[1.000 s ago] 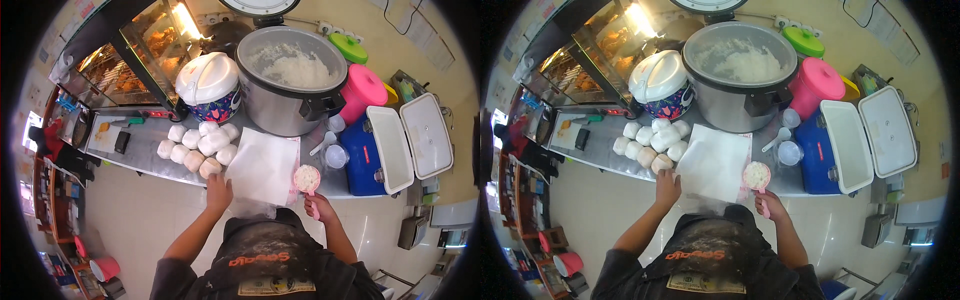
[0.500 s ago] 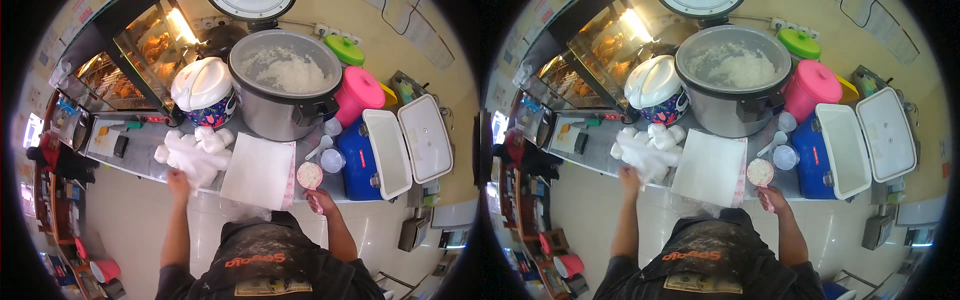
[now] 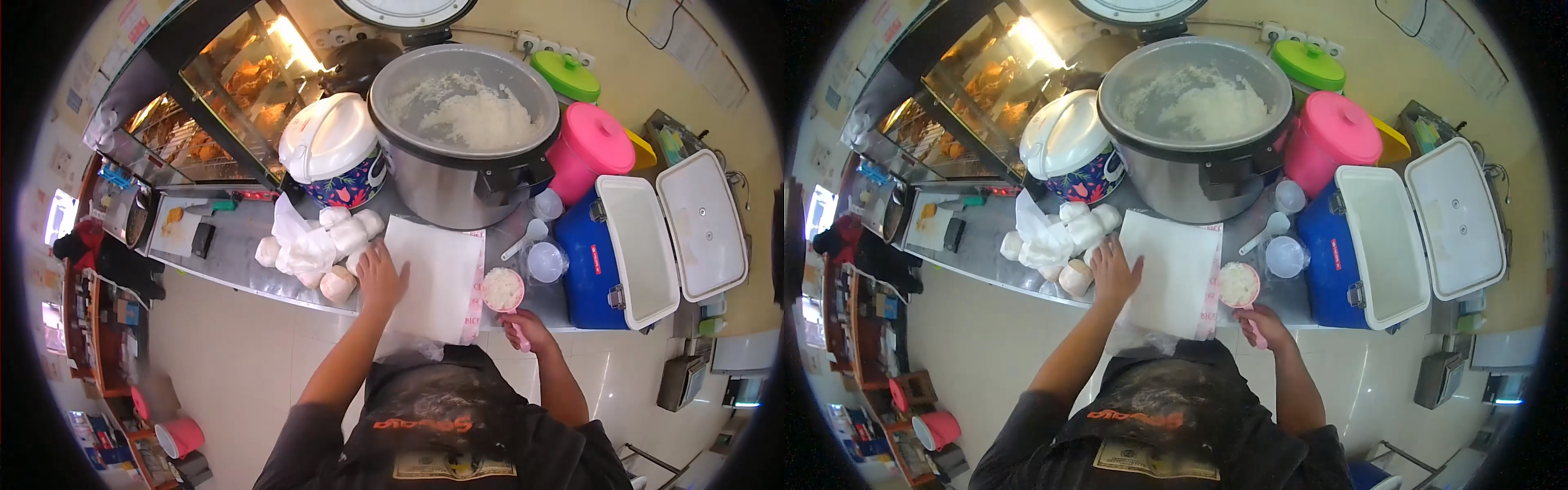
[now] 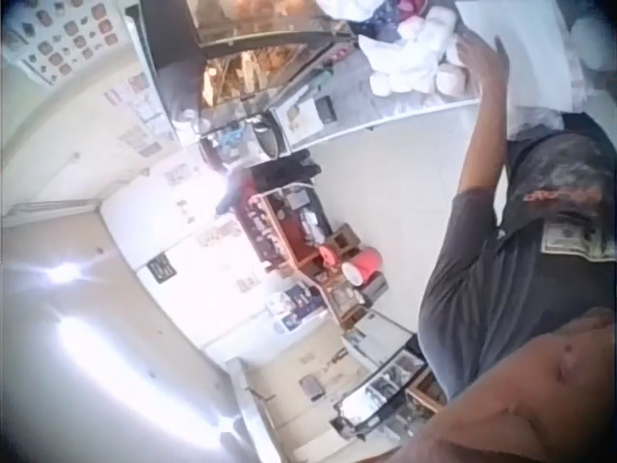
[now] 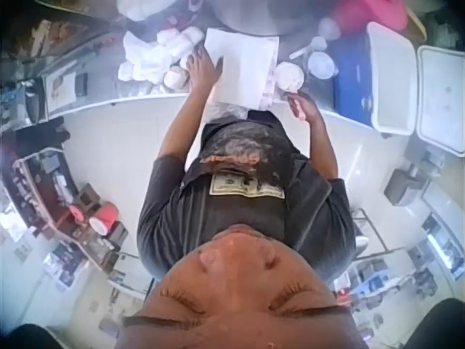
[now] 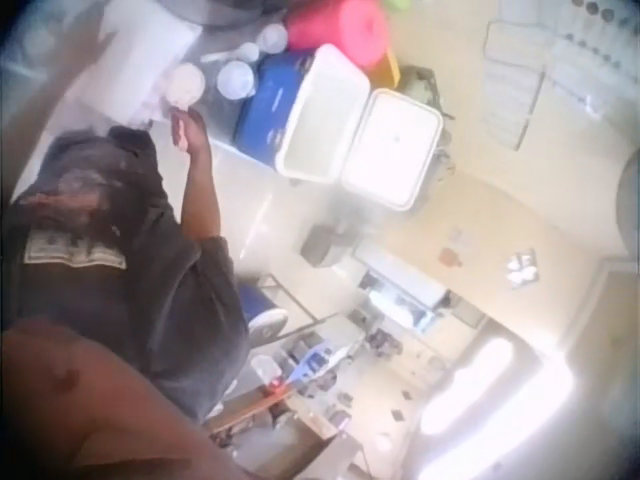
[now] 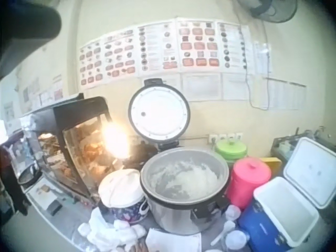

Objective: The person scoops rice from a large cooker into a measuring cup and then places the rice onto paper to wrap it, repeating the process for multiple portions.

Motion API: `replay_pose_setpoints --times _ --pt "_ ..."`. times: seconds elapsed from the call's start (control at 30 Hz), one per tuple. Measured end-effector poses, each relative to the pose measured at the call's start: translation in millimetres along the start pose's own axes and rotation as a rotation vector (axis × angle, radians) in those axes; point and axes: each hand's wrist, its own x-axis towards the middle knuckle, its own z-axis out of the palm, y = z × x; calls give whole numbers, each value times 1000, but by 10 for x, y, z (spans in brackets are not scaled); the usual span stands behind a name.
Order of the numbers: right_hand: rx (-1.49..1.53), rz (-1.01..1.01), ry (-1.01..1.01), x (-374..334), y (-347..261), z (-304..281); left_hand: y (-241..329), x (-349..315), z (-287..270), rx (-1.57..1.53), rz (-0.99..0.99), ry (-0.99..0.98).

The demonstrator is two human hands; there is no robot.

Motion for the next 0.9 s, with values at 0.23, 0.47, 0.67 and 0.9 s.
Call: replay_pose_setpoints --times 0.23,0.47,0.67,0.9 --pt "72 37 -63 -51 -39 11 26 719 287 108 -267 -347" --pt "228 39 -26 -450 170 -240 405 636 -1284 -616 139 -345" --pt "224 -53 54 -898 336 -481 740 458 -2150 -801 906 -218" --pt "368 -127 105 -1138 565 -266 -279 -408 -477 -332 841 -458"
